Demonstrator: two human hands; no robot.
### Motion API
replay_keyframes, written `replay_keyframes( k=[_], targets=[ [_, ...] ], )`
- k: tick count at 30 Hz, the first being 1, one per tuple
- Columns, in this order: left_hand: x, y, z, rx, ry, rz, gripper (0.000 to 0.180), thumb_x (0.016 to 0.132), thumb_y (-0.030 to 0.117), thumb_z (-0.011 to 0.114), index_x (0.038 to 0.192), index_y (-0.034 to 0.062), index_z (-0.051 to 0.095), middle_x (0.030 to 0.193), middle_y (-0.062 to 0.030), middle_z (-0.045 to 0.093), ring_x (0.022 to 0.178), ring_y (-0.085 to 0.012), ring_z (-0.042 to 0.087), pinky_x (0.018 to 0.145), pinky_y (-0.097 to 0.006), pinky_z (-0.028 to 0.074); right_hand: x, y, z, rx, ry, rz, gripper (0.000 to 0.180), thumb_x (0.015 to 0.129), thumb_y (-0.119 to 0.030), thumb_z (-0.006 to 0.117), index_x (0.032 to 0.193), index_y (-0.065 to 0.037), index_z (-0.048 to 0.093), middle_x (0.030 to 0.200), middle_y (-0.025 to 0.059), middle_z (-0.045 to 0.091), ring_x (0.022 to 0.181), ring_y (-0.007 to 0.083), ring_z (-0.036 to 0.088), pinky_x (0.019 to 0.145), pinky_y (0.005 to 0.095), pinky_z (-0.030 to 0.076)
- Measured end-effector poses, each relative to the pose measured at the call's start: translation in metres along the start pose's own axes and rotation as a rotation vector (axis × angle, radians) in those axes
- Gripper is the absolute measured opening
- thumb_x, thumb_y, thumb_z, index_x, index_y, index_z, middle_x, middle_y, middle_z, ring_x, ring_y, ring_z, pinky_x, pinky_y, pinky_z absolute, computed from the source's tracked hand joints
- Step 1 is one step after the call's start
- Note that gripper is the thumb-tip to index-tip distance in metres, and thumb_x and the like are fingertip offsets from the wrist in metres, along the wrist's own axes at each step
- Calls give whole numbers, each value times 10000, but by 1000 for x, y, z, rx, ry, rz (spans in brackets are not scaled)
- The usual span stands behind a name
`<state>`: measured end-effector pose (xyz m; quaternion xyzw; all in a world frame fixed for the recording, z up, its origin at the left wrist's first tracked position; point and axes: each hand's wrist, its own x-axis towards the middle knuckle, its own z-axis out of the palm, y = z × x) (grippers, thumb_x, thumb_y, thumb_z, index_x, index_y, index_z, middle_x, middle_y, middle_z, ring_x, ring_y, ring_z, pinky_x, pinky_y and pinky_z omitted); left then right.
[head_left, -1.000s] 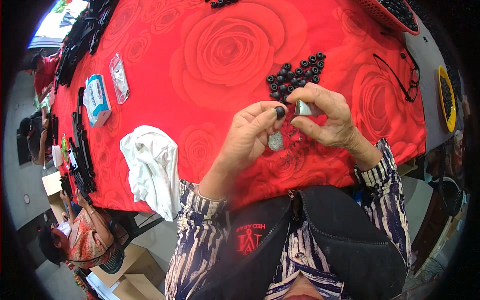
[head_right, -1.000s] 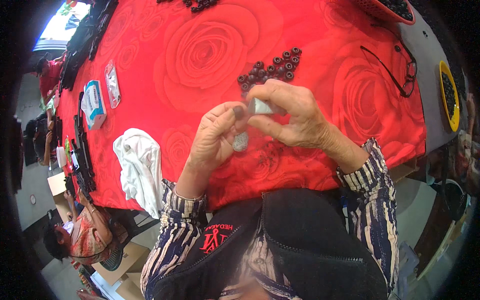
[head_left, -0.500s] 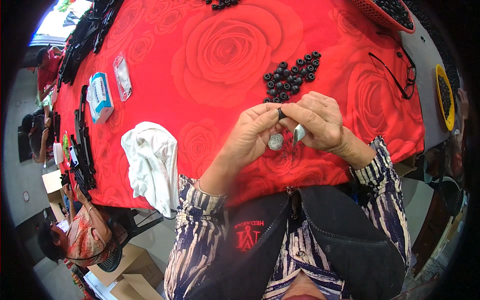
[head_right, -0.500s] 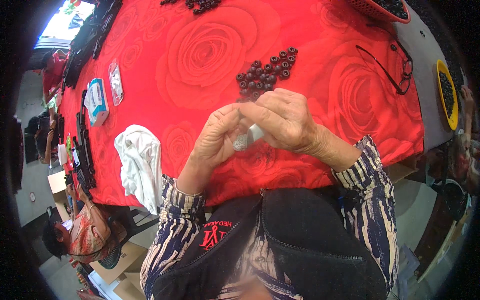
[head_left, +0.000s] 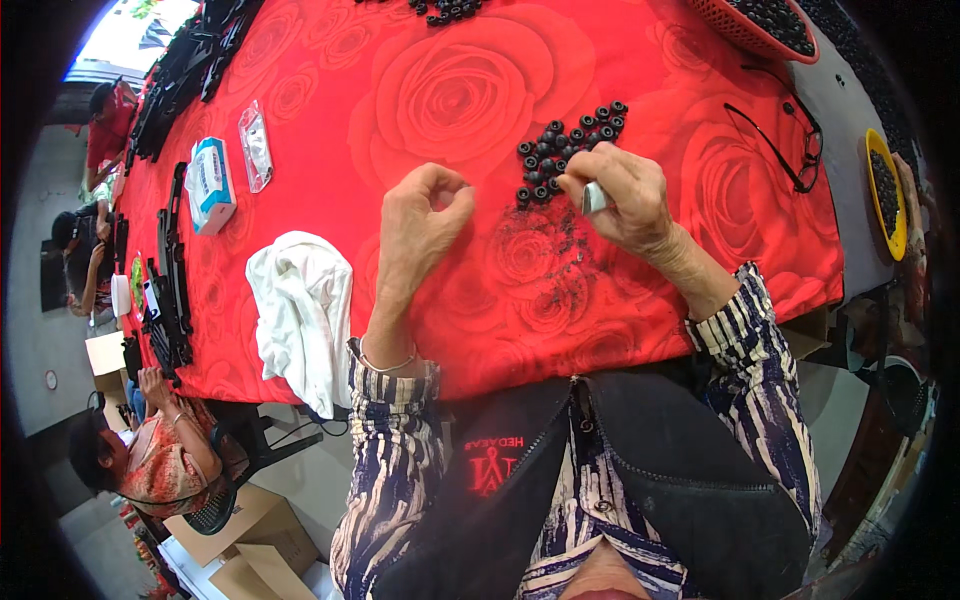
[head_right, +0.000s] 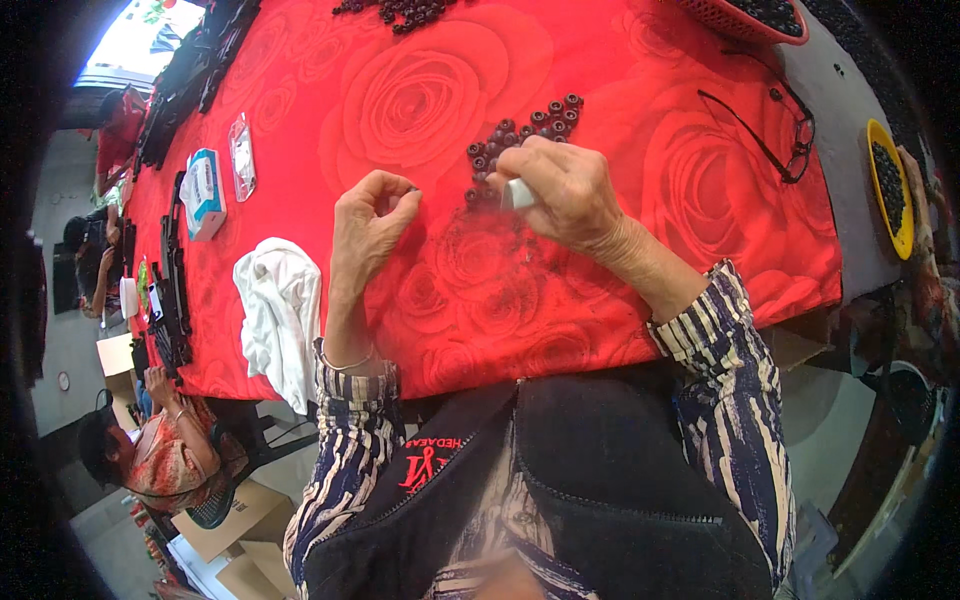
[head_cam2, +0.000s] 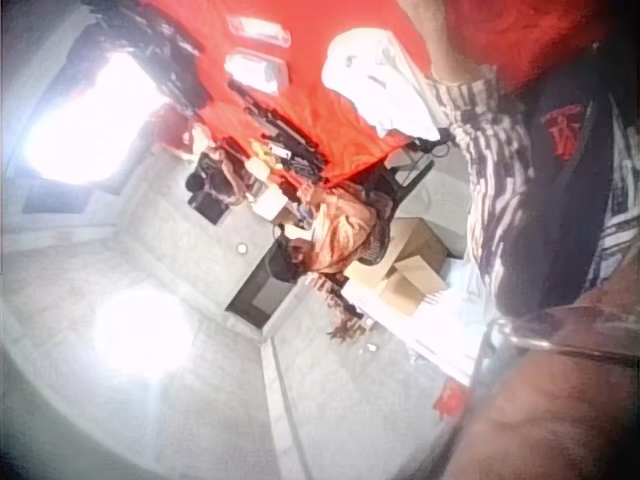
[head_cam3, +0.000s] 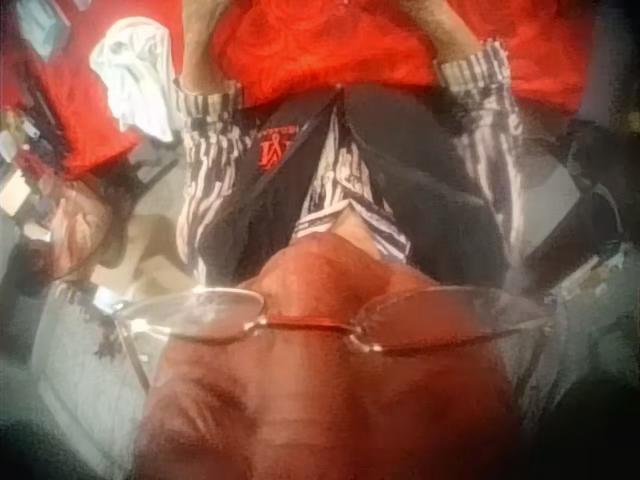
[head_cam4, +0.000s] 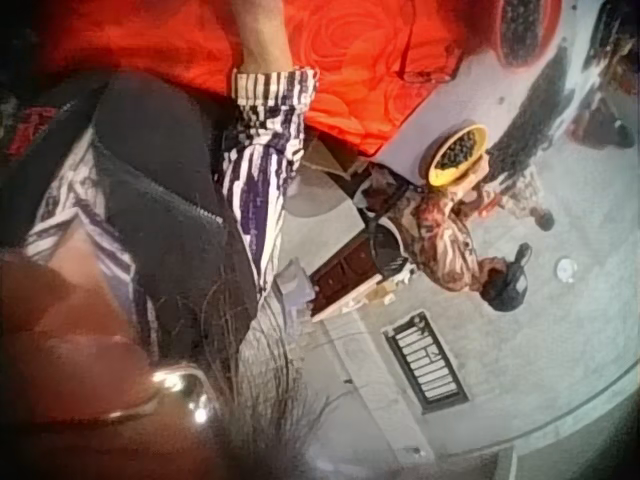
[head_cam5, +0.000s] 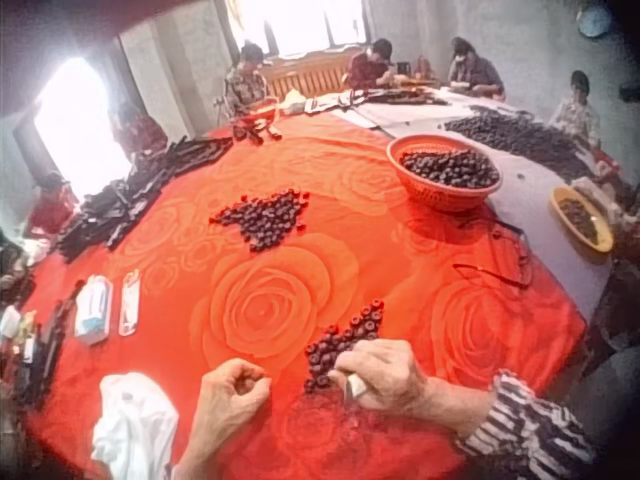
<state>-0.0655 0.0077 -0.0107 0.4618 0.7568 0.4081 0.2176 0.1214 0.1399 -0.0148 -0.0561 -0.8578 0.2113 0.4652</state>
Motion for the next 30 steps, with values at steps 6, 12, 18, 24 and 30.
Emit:
replay_keyframes(
  k=[6,12,18,24,30],
  targets=[
    [2,-1,9,141,147,148,187,714,170,654,815,22,600,719,-97,594,665,-237,594,611,-336,465,-1,2,-2,-10,-8,29,163,703,-53,677,804,-46,549,634,65,527,531,220,549,458,315,437],
    [-8,18,37,377,83,311,256,689,266,712,789,60,599,775,-73,571,775,-250,561,637,-374,462,-3,3,-1,-30,-49,18,175,692,-60,676,810,-55,546,639,65,514,547,239,553,474,330,445],
    [-11,22,45,367,94,359,210,705,208,689,812,57,590,779,-80,559,793,-261,552,658,-377,456,-4,4,0,-33,-90,9,190,677,-59,673,818,-59,546,668,66,521,579,249,560,499,338,454],
    [-15,27,43,12,30,299,205,709,90,691,874,36,581,746,-54,574,646,-162,553,561,-288,449,-5,0,-2,109,-172,113,224,670,-52,672,864,-53,559,725,81,558,643,257,586,535,330,470],
    [-20,36,31,-779,-269,-143,160,792,76,658,912,12,574,805,-7,597,678,-44,538,541,-189,442,1,-14,-5,378,-225,230,186,721,-37,646,894,-28,577,748,89,574,658,221,590,564,294,462]
  ],
)
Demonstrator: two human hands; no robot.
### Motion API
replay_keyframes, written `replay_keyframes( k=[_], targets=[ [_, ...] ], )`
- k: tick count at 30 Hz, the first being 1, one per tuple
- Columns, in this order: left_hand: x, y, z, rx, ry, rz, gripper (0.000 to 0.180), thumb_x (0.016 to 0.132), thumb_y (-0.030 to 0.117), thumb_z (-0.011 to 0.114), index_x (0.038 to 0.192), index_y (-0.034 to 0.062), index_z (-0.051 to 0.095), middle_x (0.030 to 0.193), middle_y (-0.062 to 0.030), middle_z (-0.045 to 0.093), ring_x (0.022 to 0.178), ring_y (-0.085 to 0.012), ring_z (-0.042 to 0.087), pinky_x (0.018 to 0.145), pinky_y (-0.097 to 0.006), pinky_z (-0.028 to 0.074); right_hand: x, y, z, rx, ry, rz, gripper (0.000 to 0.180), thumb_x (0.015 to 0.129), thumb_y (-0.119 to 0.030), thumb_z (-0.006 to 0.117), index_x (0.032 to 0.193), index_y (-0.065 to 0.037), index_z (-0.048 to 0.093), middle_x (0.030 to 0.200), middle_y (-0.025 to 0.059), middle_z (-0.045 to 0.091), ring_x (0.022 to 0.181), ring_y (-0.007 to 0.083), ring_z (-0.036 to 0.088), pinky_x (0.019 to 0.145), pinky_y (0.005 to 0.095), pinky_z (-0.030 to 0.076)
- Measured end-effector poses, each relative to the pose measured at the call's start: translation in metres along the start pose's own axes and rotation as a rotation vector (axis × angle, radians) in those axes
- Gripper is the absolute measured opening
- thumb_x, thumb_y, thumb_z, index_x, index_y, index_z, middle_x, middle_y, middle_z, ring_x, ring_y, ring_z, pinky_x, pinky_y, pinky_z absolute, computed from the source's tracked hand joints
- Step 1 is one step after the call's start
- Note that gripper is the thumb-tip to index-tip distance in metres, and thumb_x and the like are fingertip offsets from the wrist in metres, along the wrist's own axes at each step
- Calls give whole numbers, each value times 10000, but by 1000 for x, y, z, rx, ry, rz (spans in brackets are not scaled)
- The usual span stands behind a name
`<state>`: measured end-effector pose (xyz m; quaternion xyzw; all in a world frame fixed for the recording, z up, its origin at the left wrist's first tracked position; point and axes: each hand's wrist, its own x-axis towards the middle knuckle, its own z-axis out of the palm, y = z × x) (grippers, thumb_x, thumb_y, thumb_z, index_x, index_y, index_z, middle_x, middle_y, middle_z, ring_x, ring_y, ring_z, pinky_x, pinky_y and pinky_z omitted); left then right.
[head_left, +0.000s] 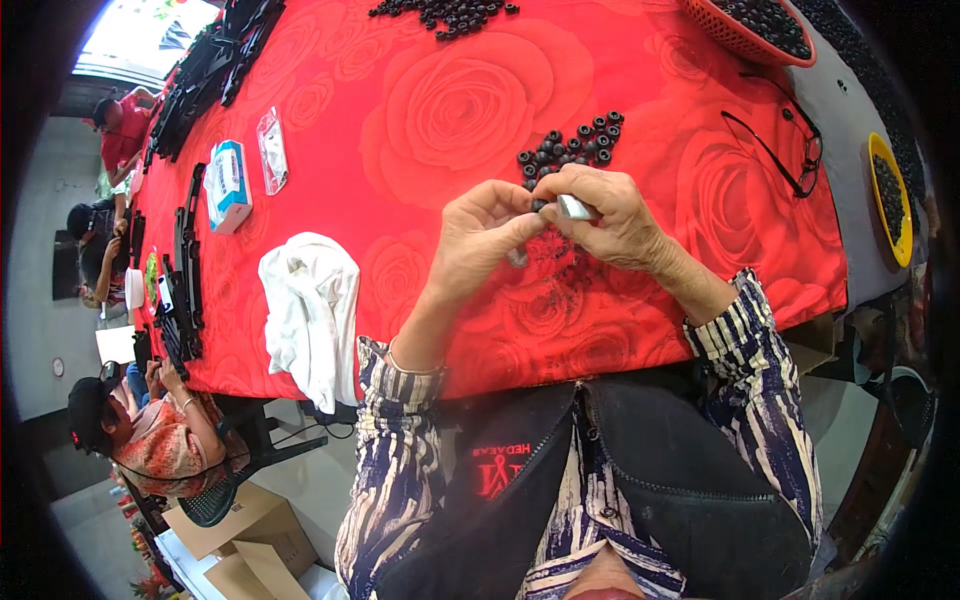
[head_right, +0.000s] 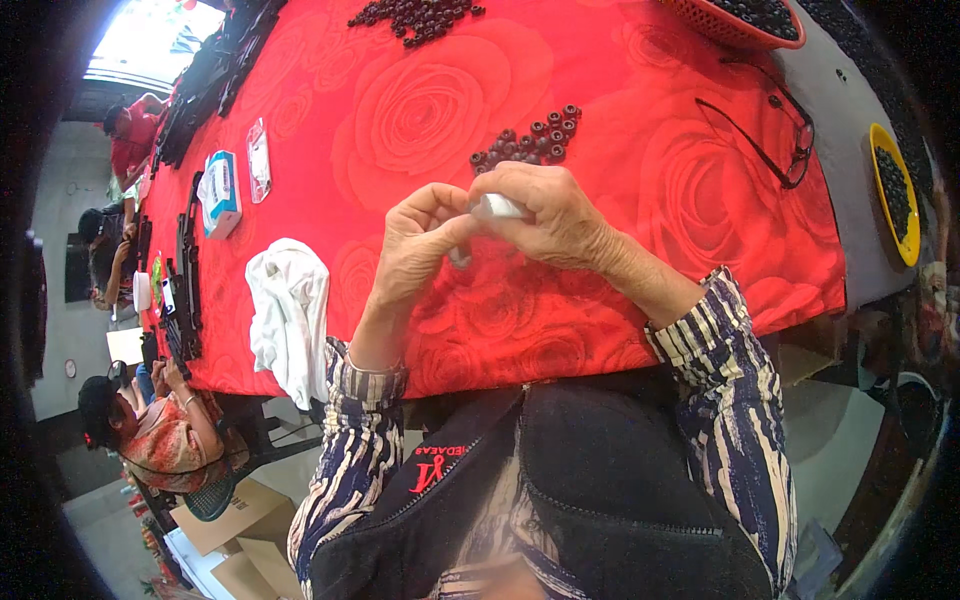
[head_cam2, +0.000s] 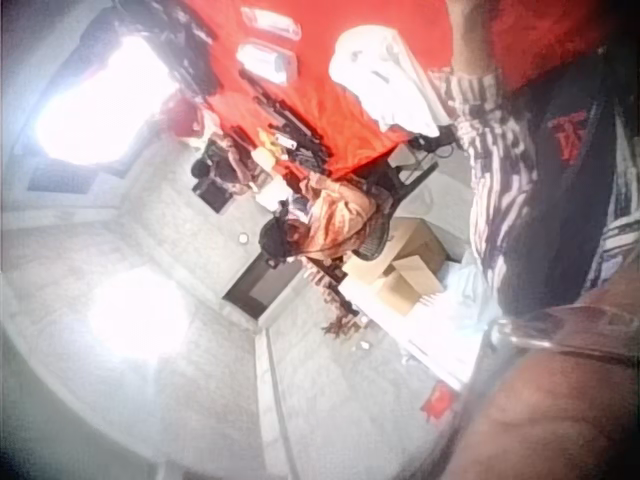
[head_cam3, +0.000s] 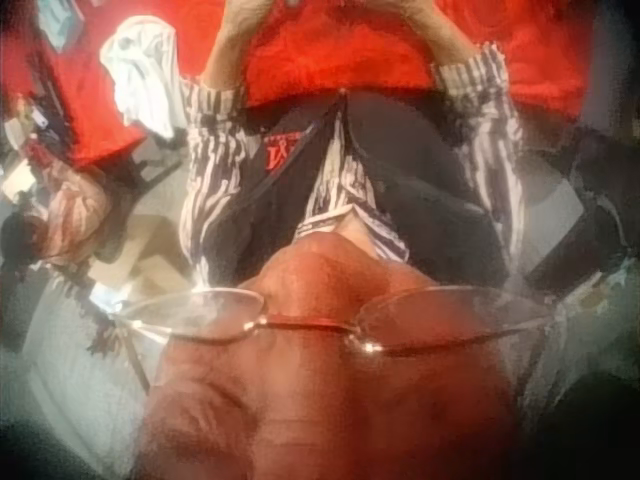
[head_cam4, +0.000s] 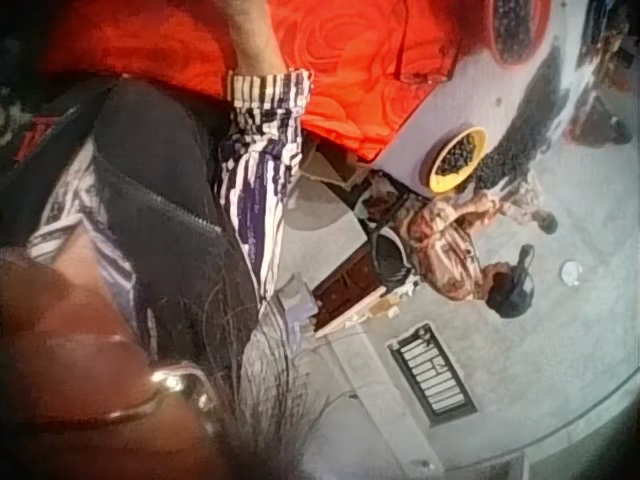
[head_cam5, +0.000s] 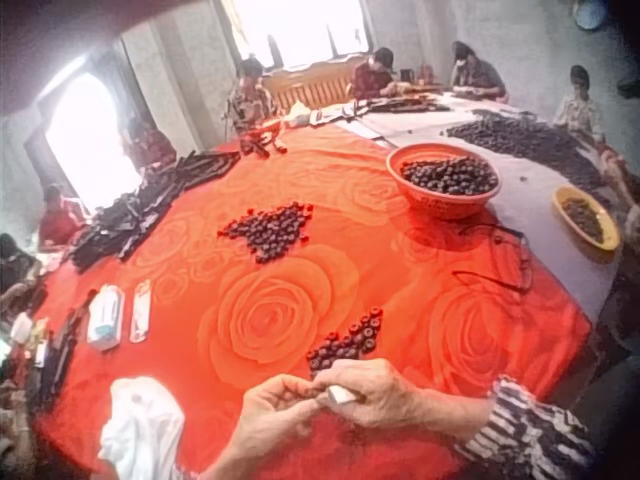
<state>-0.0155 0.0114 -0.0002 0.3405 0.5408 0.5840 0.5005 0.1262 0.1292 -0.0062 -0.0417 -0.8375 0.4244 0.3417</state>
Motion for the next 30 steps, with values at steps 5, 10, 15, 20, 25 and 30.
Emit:
replay_keyframes(
  k=[5,10,15,20,25,30],
  targets=[
    [5,-17,-8,-523,-125,-146,264,805,58,633,1043,-23,553,915,-59,622,789,-93,593,661,-195,486,3,-7,-4,162,-23,116,130,774,-48,616,897,-16,587,733,64,575,658,141,566,571,273,449],
    [5,-15,-5,-603,-201,-270,211,814,64,622,1007,-10,578,900,-41,609,807,-84,565,691,-205,455,5,-10,-10,192,-81,157,130,766,-55,633,881,-10,591,732,58,578,654,143,560,579,269,448],
    [3,-14,-7,-712,-371,-293,226,820,93,621,1014,-17,584,889,-39,610,757,-74,541,662,-208,438,6,-8,-15,240,-148,145,157,739,-61,662,874,-14,595,737,57,585,653,162,562,586,271,450],
    [-1,-14,-5,-674,-324,-265,209,830,96,610,1004,-19,599,850,-39,611,700,-63,506,625,-196,418,7,-14,-15,211,-136,62,172,724,-51,673,878,-29,599,704,60,564,631,178,557,560,284,444],
    [-5,-15,-1,-640,-203,-187,202,840,84,595,1009,-27,594,860,-41,611,704,-63,515,616,-195,425,2,-14,-8,41,-52,-44,289,652,-6,659,933,-22,597,677,79,535,599,223,550,525,297,440],
    [-7,-11,5,-618,-163,-137,213,857,83,577,1035,-34,575,862,-38,608,696,-62,520,631,-194,437,-2,-11,-5,-163,22,-265,409,582,6,646,986,2,585,688,90,531,591,247,551,511,311,442]
  ],
)
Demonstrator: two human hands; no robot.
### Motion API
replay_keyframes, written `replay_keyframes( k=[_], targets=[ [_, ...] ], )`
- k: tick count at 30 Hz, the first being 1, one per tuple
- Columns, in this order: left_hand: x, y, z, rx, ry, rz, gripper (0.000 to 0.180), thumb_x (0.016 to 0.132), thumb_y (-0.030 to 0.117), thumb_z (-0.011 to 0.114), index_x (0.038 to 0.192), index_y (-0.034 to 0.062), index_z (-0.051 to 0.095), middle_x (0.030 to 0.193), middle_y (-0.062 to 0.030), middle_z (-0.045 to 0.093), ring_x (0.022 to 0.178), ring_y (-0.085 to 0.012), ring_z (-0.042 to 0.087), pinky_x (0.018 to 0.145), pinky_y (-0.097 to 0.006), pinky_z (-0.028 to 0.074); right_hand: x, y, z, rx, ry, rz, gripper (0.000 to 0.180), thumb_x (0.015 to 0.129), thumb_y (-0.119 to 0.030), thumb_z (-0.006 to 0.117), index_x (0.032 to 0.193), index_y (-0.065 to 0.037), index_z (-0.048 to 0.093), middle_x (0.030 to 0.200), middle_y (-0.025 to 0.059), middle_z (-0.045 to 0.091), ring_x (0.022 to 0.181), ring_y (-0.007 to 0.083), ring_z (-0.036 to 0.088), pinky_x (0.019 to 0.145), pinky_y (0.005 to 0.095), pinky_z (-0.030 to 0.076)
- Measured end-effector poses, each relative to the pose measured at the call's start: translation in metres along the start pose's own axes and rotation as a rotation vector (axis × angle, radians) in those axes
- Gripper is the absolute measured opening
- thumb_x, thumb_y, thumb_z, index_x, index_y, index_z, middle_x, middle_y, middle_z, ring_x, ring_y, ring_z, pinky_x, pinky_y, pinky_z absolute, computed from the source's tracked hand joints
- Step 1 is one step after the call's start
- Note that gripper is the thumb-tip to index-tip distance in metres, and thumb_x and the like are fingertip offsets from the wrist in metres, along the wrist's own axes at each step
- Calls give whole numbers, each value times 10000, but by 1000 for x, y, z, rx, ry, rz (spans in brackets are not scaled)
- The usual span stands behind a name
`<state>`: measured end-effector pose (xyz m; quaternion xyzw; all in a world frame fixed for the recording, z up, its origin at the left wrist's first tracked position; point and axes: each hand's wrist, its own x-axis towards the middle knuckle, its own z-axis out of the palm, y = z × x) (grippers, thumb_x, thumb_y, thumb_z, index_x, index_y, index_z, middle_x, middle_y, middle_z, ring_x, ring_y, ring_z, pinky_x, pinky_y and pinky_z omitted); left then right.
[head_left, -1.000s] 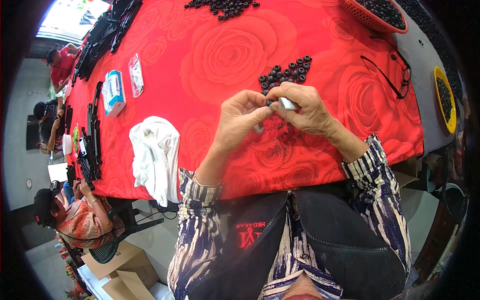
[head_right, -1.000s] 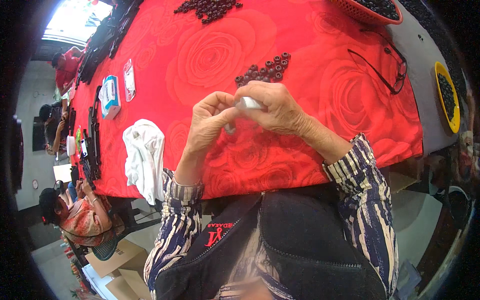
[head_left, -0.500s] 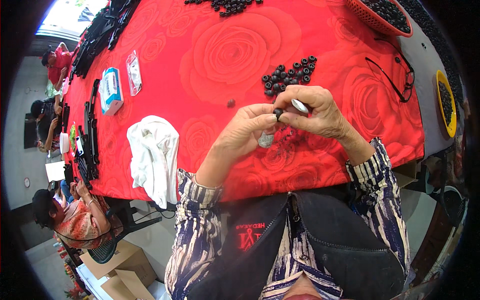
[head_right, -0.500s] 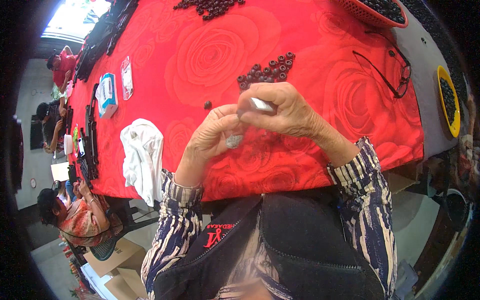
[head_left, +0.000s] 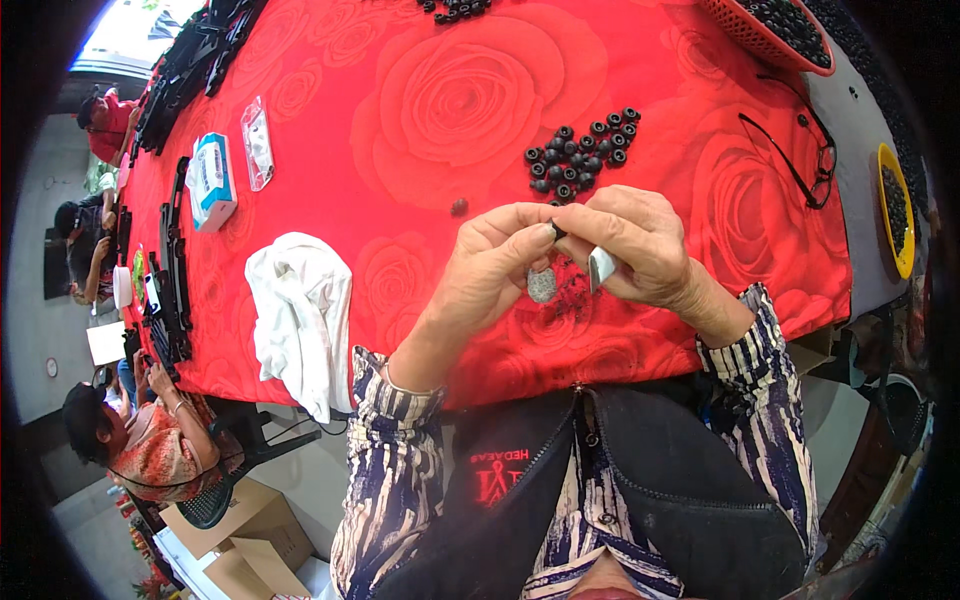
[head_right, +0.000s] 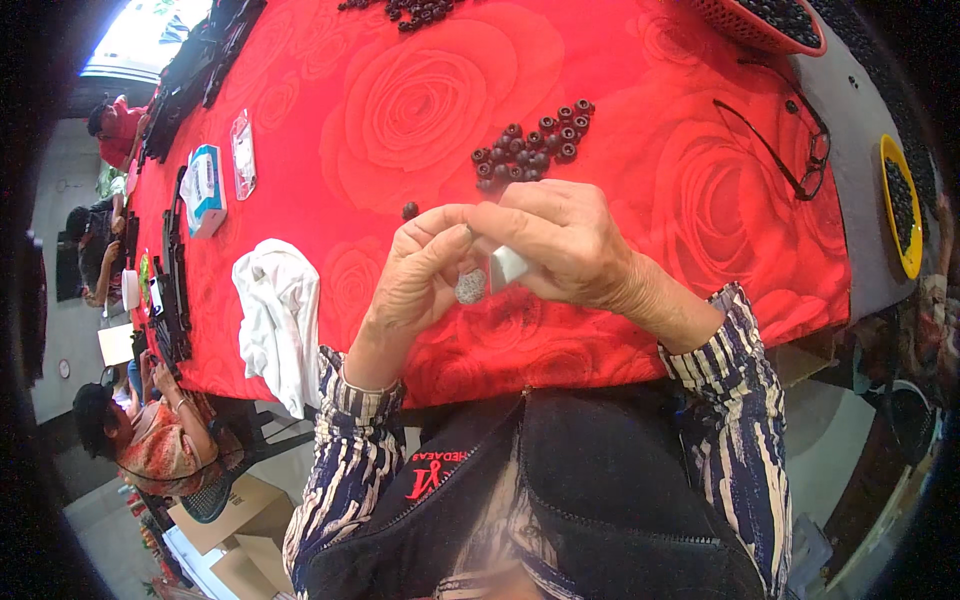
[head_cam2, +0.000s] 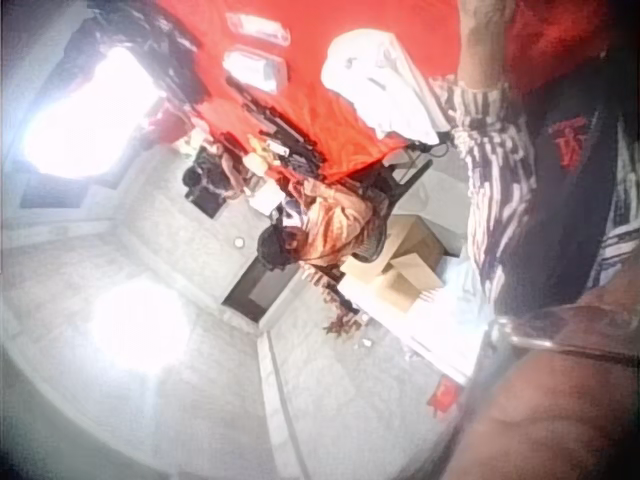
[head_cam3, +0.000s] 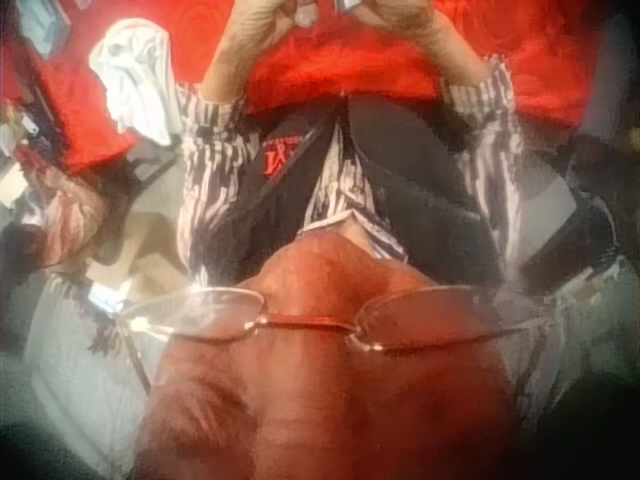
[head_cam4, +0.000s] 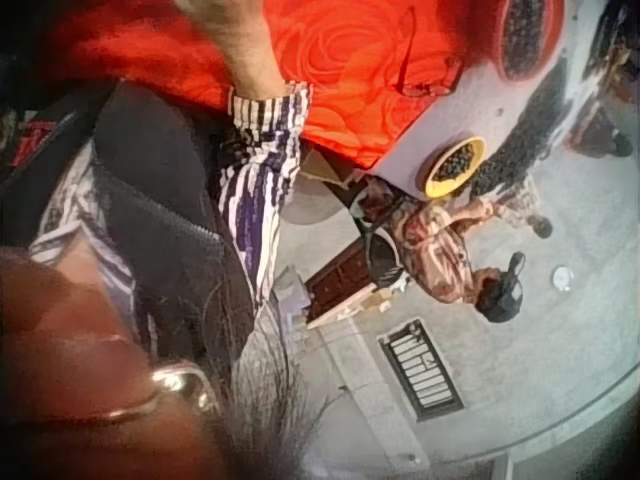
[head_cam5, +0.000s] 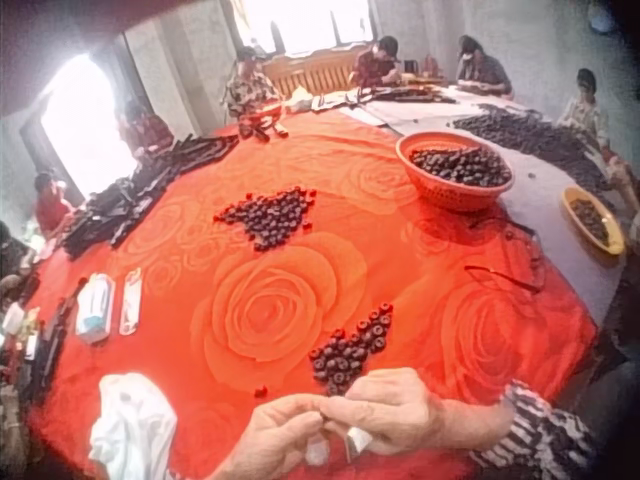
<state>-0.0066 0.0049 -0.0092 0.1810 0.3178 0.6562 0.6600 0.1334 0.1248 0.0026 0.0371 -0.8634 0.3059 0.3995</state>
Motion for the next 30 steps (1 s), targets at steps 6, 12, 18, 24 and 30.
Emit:
replay_keyframes(
  k=[6,12,18,24,30],
  targets=[
    [-3,1,4,277,81,150,207,858,69,579,1040,-29,562,887,-36,603,772,-65,550,684,-188,456,13,-8,-12,93,-26,124,281,708,-33,628,977,3,557,730,93,547,593,214,548,515,290,439],
    [-4,2,5,355,57,273,200,849,14,575,1040,-38,551,930,-38,591,837,-83,558,731,-203,459,8,-7,-21,320,-124,523,213,821,-108,547,986,24,523,794,105,549,672,200,556,586,276,435],
    [-4,1,6,345,42,268,205,854,6,563,1053,-40,545,935,-40,592,852,-78,546,731,-205,461,2,-2,-10,202,-116,440,190,819,-77,558,974,29,527,770,102,521,639,189,516,549,279,412],
    [-4,0,1,317,10,200,214,868,50,560,1065,-33,547,923,-34,592,829,-64,531,683,-190,430,1,0,-8,182,-110,400,166,826,-63,550,967,22,527,739,69,481,581,124,472,492,241,375],
    [-3,-1,0,321,14,176,219,886,80,536,1076,-29,540,918,-35,590,823,-62,527,688,-191,417,-2,2,-8,165,-127,398,184,814,-58,563,976,23,530,723,61,473,559,115,464,478,240,368]
  ],
)
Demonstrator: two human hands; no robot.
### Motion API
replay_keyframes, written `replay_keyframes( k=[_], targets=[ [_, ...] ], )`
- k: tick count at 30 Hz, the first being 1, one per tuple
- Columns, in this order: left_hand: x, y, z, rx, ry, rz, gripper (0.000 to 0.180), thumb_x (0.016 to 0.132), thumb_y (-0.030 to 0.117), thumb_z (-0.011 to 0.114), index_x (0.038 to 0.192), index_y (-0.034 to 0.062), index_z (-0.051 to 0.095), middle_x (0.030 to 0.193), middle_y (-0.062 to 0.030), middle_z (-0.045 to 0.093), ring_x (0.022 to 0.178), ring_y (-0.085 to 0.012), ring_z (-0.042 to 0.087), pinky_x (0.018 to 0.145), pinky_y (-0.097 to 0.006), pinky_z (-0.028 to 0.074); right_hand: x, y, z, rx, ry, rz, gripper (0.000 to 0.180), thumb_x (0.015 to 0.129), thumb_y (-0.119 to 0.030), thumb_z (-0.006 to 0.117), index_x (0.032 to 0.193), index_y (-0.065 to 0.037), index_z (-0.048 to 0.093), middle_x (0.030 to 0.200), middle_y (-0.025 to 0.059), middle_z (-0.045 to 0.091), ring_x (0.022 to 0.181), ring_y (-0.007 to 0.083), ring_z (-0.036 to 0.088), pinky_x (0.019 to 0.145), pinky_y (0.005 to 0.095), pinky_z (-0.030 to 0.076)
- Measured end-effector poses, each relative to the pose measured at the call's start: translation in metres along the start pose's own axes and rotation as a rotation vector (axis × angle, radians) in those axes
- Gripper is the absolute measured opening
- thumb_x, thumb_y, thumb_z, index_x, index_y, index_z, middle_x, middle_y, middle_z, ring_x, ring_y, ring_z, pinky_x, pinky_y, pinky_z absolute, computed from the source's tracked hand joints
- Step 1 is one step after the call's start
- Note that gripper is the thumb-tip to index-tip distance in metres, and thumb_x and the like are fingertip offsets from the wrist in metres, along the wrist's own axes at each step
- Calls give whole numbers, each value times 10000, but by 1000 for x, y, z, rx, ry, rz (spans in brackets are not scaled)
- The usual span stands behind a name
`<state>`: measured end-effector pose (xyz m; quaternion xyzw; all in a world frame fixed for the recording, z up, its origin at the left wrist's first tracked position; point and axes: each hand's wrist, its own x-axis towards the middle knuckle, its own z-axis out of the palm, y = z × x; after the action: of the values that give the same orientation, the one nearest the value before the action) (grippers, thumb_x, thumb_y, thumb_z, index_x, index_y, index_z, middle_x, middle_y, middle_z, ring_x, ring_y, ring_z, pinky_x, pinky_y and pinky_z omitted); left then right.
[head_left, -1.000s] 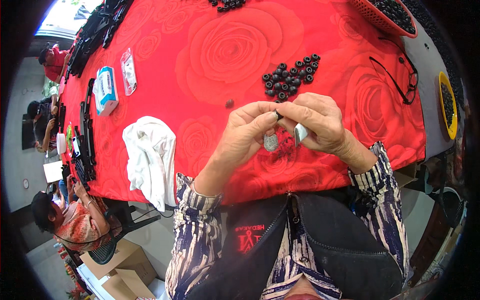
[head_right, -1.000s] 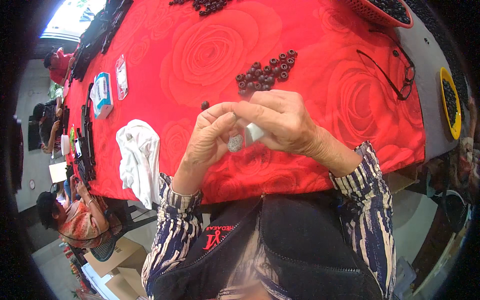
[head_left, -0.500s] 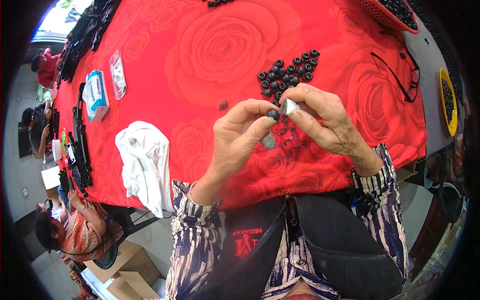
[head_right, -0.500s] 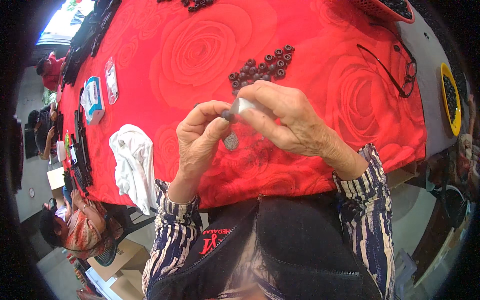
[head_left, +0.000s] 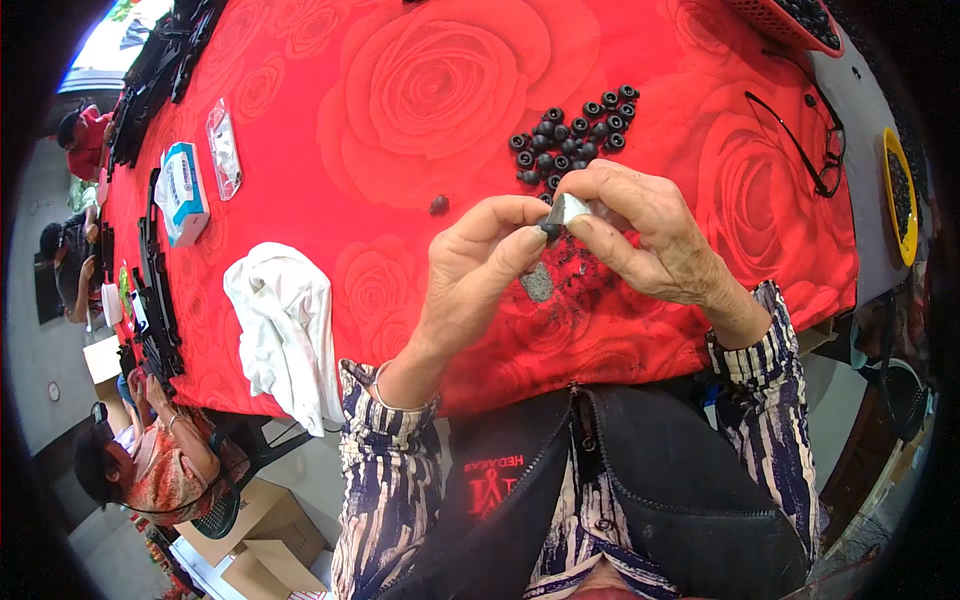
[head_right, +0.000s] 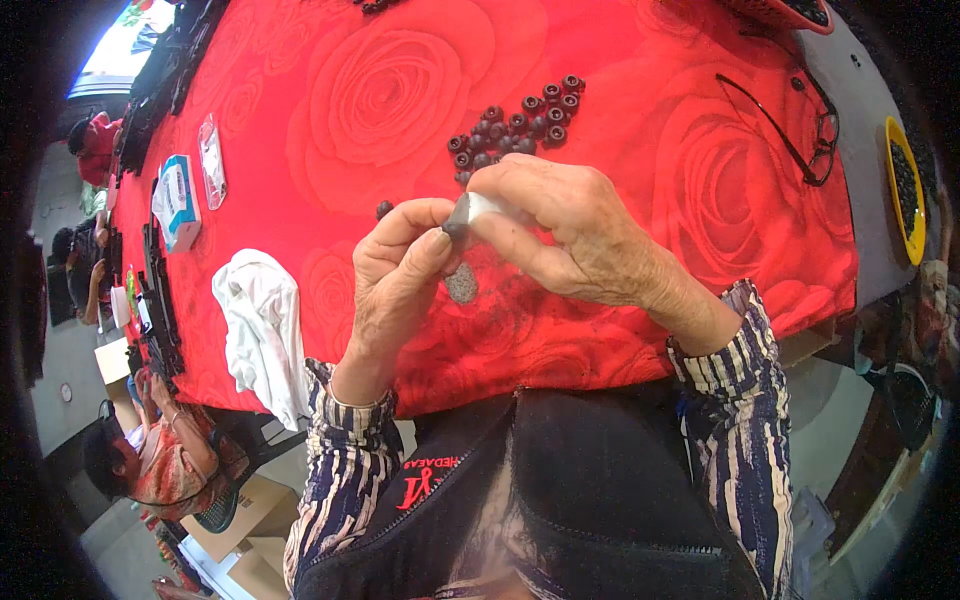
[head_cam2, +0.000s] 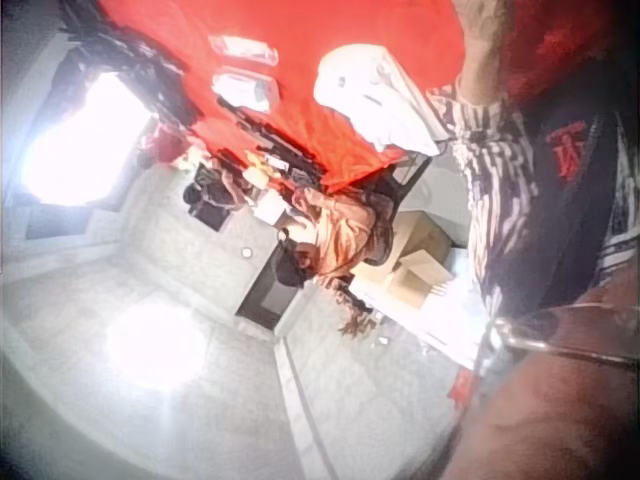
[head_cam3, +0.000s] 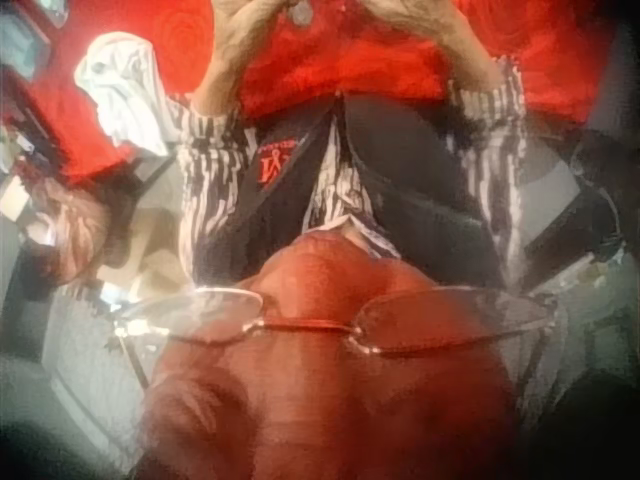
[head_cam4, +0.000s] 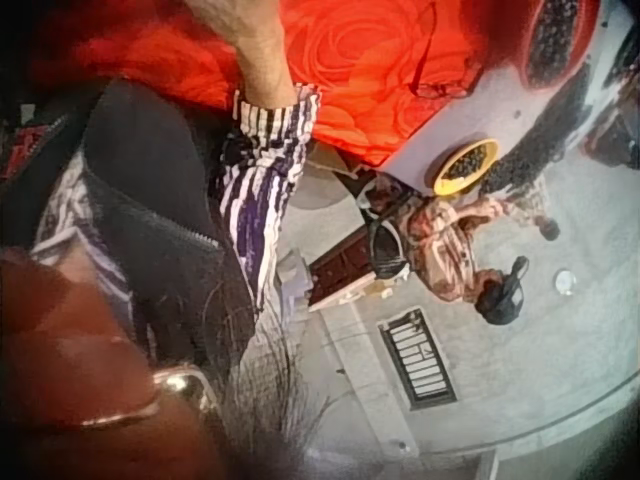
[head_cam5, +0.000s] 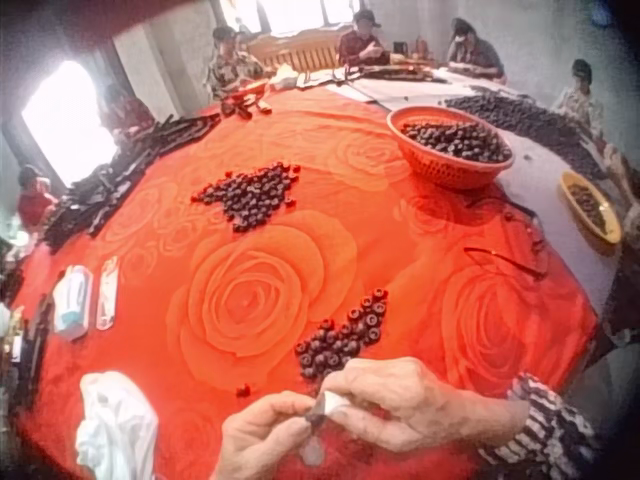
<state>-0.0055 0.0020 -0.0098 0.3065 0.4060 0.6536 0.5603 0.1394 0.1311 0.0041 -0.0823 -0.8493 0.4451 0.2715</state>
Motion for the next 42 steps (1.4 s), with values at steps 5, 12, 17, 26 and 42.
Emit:
replay_keyframes(
  k=[5,12,17,26,42],
  targets=[
    [-1,5,2,39,15,-32,220,892,99,530,1072,-28,536,899,-31,582,812,-59,519,684,-190,413,2,-3,-2,-16,-15,3,191,812,-54,564,982,25,529,723,60,476,565,116,468,479,238,367],
    [1,2,0,2,-14,-52,221,892,119,534,1061,-24,536,882,-23,572,778,-46,489,669,-190,394,2,-4,-4,-8,-31,96,208,772,-75,590,948,27,547,780,140,561,677,261,572,597,330,455],
    [1,4,1,-10,6,-93,224,888,123,539,1059,-23,537,874,-13,570,759,-38,475,664,-189,388,2,-4,-4,-24,-45,92,207,769,-76,591,942,31,547,778,139,560,672,258,570,595,333,452],
    [2,3,-3,-197,-66,-208,206,883,136,547,1026,-12,544,835,-3,563,691,-18,450,597,-159,366,3,0,-7,35,-116,71,188,776,-64,582,936,30,549,734,122,552,642,247,560,564,322,440],
    [3,-11,-3,-358,-14,-221,199,881,109,545,1027,-27,543,856,-33,575,736,-50,501,639,-181,410,4,12,-8,40,-201,-17,178,778,-40,578,935,28,531,746,124,536,637,271,541,552,340,426]
  ],
)
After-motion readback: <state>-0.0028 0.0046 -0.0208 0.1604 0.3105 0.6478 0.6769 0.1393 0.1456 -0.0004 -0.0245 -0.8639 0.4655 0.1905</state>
